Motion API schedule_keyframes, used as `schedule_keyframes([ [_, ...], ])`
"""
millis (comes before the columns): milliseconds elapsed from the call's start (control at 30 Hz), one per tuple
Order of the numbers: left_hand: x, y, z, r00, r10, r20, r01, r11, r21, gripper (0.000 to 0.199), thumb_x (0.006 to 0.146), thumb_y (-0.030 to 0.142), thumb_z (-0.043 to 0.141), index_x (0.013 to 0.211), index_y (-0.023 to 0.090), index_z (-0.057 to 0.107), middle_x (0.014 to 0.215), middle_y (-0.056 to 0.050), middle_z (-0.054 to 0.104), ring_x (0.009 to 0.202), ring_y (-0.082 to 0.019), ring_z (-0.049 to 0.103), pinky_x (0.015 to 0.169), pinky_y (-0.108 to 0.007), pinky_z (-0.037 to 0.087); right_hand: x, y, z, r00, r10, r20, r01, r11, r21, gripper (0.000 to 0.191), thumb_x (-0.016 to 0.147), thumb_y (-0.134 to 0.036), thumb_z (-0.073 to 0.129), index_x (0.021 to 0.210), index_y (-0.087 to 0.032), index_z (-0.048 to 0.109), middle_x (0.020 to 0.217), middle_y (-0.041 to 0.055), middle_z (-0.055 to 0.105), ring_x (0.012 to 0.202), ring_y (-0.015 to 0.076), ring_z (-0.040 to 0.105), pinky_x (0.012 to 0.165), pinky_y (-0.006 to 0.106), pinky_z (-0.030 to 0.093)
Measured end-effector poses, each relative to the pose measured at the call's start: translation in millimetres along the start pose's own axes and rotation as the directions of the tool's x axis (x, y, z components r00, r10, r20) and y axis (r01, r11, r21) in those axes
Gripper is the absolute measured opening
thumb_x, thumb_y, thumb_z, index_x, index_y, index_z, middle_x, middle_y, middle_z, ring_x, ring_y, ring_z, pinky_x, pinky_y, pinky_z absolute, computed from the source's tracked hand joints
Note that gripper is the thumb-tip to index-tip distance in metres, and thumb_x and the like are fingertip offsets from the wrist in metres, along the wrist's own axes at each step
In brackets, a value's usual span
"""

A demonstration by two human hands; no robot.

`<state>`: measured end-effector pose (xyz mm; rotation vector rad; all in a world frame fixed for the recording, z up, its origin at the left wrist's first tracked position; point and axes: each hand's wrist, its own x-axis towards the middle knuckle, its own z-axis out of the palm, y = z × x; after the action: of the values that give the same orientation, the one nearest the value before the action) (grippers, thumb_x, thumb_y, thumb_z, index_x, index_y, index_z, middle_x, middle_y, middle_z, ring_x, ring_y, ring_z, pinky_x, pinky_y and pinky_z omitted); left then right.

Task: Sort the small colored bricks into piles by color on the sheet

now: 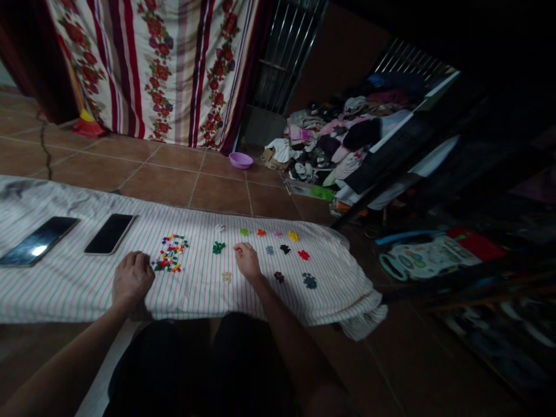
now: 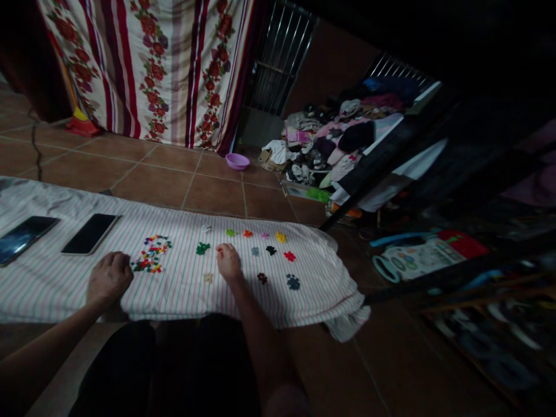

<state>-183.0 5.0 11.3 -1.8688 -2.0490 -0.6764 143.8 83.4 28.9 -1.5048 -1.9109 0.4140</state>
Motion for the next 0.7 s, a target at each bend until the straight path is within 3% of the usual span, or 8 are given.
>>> schedule_keyframes([
  [267,1,3,-5.3,1.0,0.006,-0.006,-0.007,0.996,-0.085,0.02,0.079,0.021,0.041,0.087,0.016,0.059,0.086,-0.012,0.06,0.086,-0.028,0.055,0.078,-0.042,0.045,-13,57,-54,0.976,0.12,-0.184,-0.126,0.992,-0.024,0.023,0.074,-0.015,0.044,0.077,-0.019,0.066,0.083,0.007,0.068,0.083,0.0193,0.062,0.081,0.032,0.049],
  [467,1,3,-5.0,1.0,0.01,0.009,-0.01,0.998,-0.058,0.021,0.083,0.021,0.038,0.088,0.016,0.058,0.087,-0.014,0.06,0.085,-0.027,0.055,0.076,-0.043,0.046,-22,97,-90,0.923,0.258,-0.286,-0.279,0.96,-0.032,0.027,0.074,-0.021,0.045,0.086,-0.017,0.069,0.083,0.0087,0.071,0.077,0.0201,0.063,0.078,0.032,0.049],
  [700,0,1,0.6,0.999,0.026,-0.039,-0.027,0.999,-0.025,0.019,0.083,0.022,0.04,0.088,0.014,0.057,0.086,-0.013,0.06,0.084,-0.026,0.057,0.076,-0.04,0.046,-26,143,-129,0.874,0.273,-0.402,-0.365,0.915,-0.172,0.027,0.071,-0.02,0.045,0.079,-0.016,0.071,0.087,0.0128,0.07,0.09,0.0233,0.059,0.087,0.035,0.046],
])
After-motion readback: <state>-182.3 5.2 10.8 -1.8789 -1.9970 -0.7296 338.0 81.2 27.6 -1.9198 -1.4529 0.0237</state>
